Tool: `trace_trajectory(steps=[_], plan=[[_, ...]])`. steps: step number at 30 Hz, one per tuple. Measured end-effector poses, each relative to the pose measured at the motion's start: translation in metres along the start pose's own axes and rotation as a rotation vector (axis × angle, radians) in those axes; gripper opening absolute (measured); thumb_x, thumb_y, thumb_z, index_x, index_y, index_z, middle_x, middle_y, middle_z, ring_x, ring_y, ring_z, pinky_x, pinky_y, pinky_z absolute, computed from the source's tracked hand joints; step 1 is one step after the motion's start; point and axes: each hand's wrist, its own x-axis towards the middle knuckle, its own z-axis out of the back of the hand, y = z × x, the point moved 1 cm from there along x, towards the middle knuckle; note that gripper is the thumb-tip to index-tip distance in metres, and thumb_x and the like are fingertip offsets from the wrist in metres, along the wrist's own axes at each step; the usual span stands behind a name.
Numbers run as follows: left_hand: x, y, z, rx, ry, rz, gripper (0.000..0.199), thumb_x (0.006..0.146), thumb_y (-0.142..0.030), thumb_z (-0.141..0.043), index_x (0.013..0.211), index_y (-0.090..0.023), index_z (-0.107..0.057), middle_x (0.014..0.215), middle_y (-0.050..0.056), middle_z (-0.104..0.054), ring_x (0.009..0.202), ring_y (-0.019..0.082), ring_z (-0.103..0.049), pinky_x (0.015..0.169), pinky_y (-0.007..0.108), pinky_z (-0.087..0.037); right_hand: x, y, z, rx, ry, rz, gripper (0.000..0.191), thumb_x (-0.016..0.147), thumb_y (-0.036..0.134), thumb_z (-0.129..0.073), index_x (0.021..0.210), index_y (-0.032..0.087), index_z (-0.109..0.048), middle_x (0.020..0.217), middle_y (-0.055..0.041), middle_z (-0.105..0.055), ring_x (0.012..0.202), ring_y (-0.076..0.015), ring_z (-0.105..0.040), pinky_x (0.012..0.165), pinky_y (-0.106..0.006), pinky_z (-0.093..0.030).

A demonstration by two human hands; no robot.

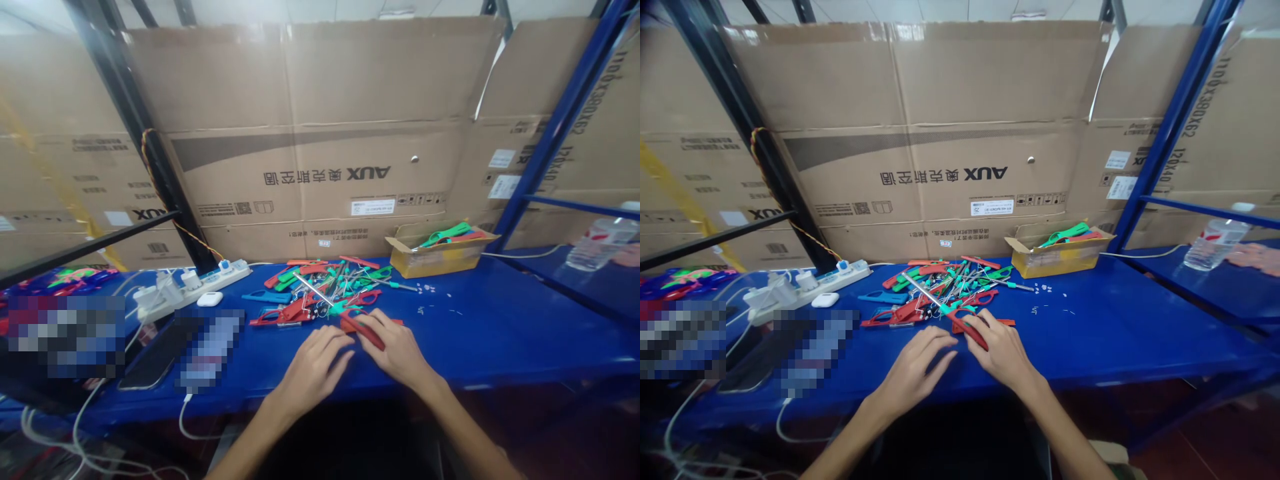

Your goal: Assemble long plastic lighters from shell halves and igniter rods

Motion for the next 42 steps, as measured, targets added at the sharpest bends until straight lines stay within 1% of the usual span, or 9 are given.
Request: trace_trajectory(steps=[4,7,14,20,26,31,36,39,42], plan=[[0.001,0.001,-0.007,-0.002,0.267,0.064,0.014,0.108,-0.024,-0.05,0.114,-0.02,-0.061,0.112,0.006,-0.071,0.098,0.023,-0.069,0.089,0.038,-0.055,0.001,-0.003,-0.002,0.012,-0.084,-0.044,0.031,0.104,0.052,-0.053,0.116,0.028,-0.068,0.102,-0.0026,-0.071,0.082,-0.0208,-0.073,0.067,-0.029,-0.052],[0.003,0.002,-0.008,-0.031,0.379,0.09,0.013,0.108,-0.025,-0.052,0.113,-0.02,-0.063,0.108,0.005,-0.071,0.097,0.023,-0.07,0.088,0.035,-0.056,0.001,-0.004,-0.003,0.036,-0.081,-0.061,0.033,0.104,0.055,-0.051,0.107,0.027,-0.068,0.097,-0.0011,-0.072,0.083,-0.02,-0.074,0.069,-0.028,-0.052],[0.004,0.003,-0.008,-0.038,0.384,0.099,0.015,0.107,-0.026,-0.053,0.111,-0.02,-0.066,0.105,0.004,-0.073,0.096,0.021,-0.071,0.088,0.032,-0.055,-0.001,-0.005,-0.002,0.038,-0.114,-0.061,0.034,0.105,0.054,-0.05,0.101,0.025,-0.068,0.093,-0.0013,-0.071,0.08,-0.0184,-0.074,0.071,-0.027,-0.053],[0.006,0.003,-0.007,-0.032,0.39,0.108,0.015,0.107,-0.026,-0.053,0.109,-0.02,-0.067,0.104,0.004,-0.073,0.093,0.021,-0.071,0.087,0.031,-0.054,0.0,-0.007,-0.001,0.061,-0.183,-0.043,0.03,0.105,0.049,-0.053,0.118,0.027,-0.068,0.101,-0.0024,-0.073,0.086,-0.0199,-0.075,0.077,-0.029,-0.056],[0.006,0.003,-0.007,-0.031,0.398,0.117,0.013,0.107,-0.025,-0.054,0.11,-0.02,-0.066,0.104,0.004,-0.073,0.093,0.021,-0.071,0.086,0.031,-0.054,0.0,-0.004,0.0,0.076,-0.204,-0.016,0.029,0.105,0.049,-0.053,0.1,0.024,-0.068,0.092,-0.0018,-0.073,0.078,-0.0183,-0.074,0.07,-0.027,-0.054],[0.005,0.004,-0.008,-0.042,0.389,0.112,0.015,0.108,-0.027,-0.053,0.11,-0.02,-0.066,0.105,0.004,-0.073,0.092,0.021,-0.071,0.085,0.031,-0.054,0.001,-0.004,0.004,0.072,-0.265,-0.01,0.026,0.105,0.046,-0.054,0.1,0.024,-0.067,0.089,-0.0014,-0.071,0.075,-0.0173,-0.072,0.069,-0.026,-0.054],[0.005,0.004,-0.008,-0.045,0.38,0.11,0.015,0.108,-0.027,-0.052,0.11,-0.02,-0.066,0.105,0.004,-0.073,0.094,0.021,-0.071,0.083,0.03,-0.054,0.004,-0.029,0.034,0.053,-0.406,-0.012,0.026,0.102,0.048,-0.056,0.111,0.025,-0.065,0.104,-0.0082,-0.071,0.094,-0.0241,-0.072,0.081,-0.034,-0.057],[0.005,0.004,-0.008,-0.044,0.378,0.105,0.013,0.107,-0.026,-0.054,0.11,-0.021,-0.066,0.105,0.003,-0.073,0.094,0.02,-0.071,0.083,0.03,-0.054,0.007,-0.062,0.068,-0.114,-0.46,-0.005,0.028,0.102,0.049,-0.057,0.115,0.026,-0.066,0.11,-0.009,-0.072,0.097,-0.0255,-0.072,0.084,-0.036,-0.057],[0.005,0.004,-0.007,-0.04,0.37,0.105,0.013,0.107,-0.026,-0.053,0.109,-0.021,-0.066,0.103,0.002,-0.073,0.092,0.02,-0.071,0.082,0.029,-0.054,0.013,-0.101,0.111,-0.319,-0.46,0.002,0.039,0.105,0.055,-0.047,0.116,0.024,-0.068,0.105,-0.0089,-0.074,0.089,-0.0237,-0.072,0.076,-0.033,-0.055]])
